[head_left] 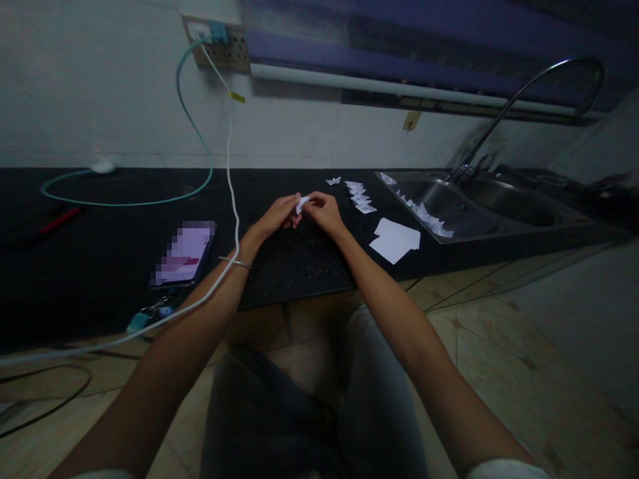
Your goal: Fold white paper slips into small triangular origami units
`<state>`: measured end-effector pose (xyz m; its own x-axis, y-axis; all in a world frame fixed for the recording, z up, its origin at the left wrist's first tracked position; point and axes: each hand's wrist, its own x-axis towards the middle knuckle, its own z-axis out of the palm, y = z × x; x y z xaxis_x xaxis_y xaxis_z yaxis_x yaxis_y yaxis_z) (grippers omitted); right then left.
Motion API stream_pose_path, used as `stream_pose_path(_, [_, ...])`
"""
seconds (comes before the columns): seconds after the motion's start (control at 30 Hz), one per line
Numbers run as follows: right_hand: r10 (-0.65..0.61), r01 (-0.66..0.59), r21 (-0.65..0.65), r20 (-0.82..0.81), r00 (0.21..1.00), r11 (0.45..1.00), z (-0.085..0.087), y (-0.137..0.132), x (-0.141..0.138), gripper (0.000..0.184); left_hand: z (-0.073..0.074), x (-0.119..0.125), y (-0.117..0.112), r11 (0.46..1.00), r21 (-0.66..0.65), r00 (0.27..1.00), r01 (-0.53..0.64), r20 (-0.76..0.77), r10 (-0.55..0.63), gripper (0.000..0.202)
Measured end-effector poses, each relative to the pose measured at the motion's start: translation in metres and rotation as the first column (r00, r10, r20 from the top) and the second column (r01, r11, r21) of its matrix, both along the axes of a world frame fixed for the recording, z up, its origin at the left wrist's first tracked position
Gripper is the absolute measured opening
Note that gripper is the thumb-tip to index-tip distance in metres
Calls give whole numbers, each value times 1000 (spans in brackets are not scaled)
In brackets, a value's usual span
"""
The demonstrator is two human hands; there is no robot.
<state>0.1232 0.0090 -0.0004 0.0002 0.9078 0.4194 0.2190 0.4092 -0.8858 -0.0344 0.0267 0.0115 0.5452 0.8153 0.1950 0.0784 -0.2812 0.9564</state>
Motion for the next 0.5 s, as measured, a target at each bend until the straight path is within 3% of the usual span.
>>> stream_pose_path(0.1, [-78,48,185,156,985,982,1,-3,-1,4,0,2,4,998,-61,999,-4,-49,1,65])
stream_pose_path(0.2, [-162,86,285,253,954,955,6,-11,-2,7,-1,3,6,997,-82,997,-14,-75,8,66])
stream_pose_path(0.3, [-212,114,318,290,933,941,9,-16,-3,13,-1,2,6,993,-117,997,15,-68,-23,64])
stream_pose_path(0.5, [-169,78,292,301,938,953,6,-12,-3,13,-5,-1,8,981,-156,993,113,40,-108,56])
